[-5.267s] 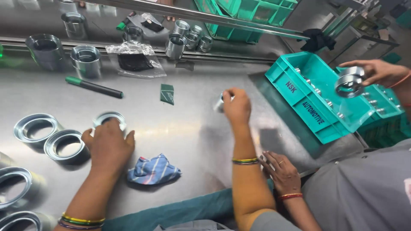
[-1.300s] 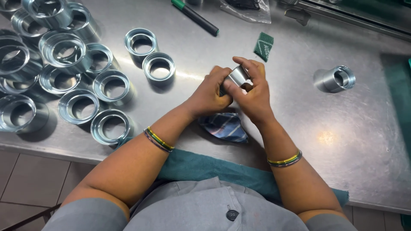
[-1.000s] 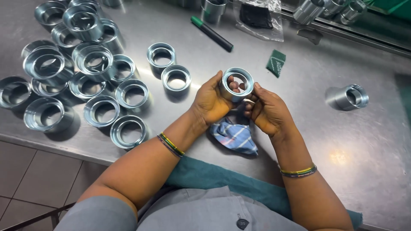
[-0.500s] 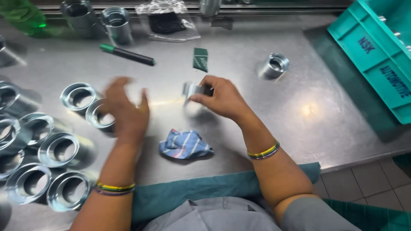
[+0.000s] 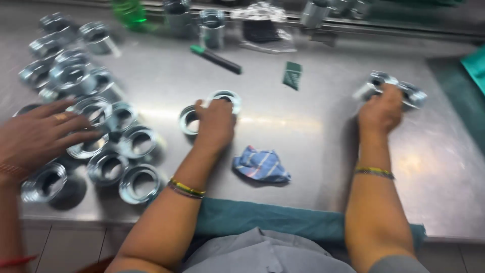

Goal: Manually assembling or checking metal circular components on a fabrication table.

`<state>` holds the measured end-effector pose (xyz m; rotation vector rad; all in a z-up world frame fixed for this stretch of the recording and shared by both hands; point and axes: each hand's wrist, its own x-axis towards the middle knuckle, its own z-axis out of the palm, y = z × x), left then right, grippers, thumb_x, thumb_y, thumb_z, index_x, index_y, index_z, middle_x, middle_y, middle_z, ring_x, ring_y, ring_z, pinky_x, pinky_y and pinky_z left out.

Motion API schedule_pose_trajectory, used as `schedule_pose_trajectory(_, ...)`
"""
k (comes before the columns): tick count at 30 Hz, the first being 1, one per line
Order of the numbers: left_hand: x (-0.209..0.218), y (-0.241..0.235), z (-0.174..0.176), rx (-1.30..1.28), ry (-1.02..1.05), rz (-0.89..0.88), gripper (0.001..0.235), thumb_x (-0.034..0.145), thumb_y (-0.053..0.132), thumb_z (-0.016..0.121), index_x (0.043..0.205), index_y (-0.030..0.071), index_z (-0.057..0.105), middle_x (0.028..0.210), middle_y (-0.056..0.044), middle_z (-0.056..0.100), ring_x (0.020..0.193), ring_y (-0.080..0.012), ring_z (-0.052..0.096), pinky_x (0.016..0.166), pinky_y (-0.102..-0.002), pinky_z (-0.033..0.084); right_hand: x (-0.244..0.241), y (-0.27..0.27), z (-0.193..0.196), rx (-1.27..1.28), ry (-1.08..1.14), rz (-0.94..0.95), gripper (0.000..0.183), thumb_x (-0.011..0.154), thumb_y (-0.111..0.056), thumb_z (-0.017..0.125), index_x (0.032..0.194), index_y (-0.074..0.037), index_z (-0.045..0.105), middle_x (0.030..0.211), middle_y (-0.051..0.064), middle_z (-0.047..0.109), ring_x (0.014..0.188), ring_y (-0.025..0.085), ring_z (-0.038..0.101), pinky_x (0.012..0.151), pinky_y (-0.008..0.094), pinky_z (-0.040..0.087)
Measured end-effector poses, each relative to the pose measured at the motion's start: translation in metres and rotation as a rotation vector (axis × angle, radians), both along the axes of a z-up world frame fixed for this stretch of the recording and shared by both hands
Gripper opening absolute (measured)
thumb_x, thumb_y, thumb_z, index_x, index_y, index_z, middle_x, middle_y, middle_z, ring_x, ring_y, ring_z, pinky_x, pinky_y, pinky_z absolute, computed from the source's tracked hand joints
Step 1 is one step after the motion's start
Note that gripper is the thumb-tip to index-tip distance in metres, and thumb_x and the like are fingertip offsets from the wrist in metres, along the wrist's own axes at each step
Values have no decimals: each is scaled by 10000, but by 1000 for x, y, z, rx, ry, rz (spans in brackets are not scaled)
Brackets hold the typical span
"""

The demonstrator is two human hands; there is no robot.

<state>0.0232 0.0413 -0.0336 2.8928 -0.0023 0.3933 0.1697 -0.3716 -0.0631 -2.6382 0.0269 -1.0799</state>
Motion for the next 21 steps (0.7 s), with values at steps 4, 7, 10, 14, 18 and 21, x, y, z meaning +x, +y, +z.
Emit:
schedule_pose_trajectory(4, -15, -13, 32, -189, -28, -35, 197, 860, 210, 711, 1001, 84, 656, 992, -108, 685, 1043, -297, 637, 1064, -614, 301, -50, 96, 74, 137, -21, 354, 280, 971, 8, 729, 1238, -16, 650, 1246, 161, 647, 1147, 303, 636, 945, 382, 557)
schedule_pose_trajectory(7, -15, -14, 41, -604, -294, -201, 226, 946, 185, 733, 1100, 56, 630, 1027, -107, 711, 997, -300, 662, 1023, -513, 368, -95, 174, 91, 580, 320, 756, 332, 1013, -111, 703, 1333, -61, 628, 1244, 100, 693, 1134, 244, 696, 985, 338, 580)
schedule_pose_trajectory(10, -23, -31, 50, -1173, -16, -285, 349, 846, 154, 751, 1110, 76, 537, 911, -50, 680, 890, -260, 683, 860, -406, 526, -137, 213, 117, 273, 76, 1024, 572, 921, -92, 795, 1404, 32, 515, 1315, 198, 610, 1205, 317, 640, 1002, 376, 550)
schedule_pose_trajectory(14, -31, -43, 40, -1020, -63, -383, 361, 814, 21, 676, 1151, 97, 573, 1036, -88, 623, 1014, -283, 594, 945, -398, 491, -119, 208, 90, 804, 525, 1131, 563, 972, -305, 713, 1347, 71, 527, 1229, 232, 625, 1085, 335, 662, 935, 420, 563)
schedule_pose_trajectory(18, -32, -48, 39, -887, -102, -452, 590, 741, -3, 679, 1308, 114, 564, 1198, -118, 526, 1175, -319, 475, 1075, -417, 430, -103, 197, 73, 1931, 1298, 889, 462, 1076, -476, 588, 1243, -49, 533, 1186, 152, 591, 1041, 255, 671, 939, 385, 595)
schedule_pose_trajectory(21, -27, -43, 28, -830, -41, -374, 588, 730, 7, 709, 1293, 112, 573, 1247, -140, 506, 1204, -345, 456, 1080, -441, 393, -125, 208, 97, 649, 417, 1232, 544, 1105, -433, 599, 1352, 45, 518, 1221, 195, 584, 1063, 294, 599, 880, 406, 515)
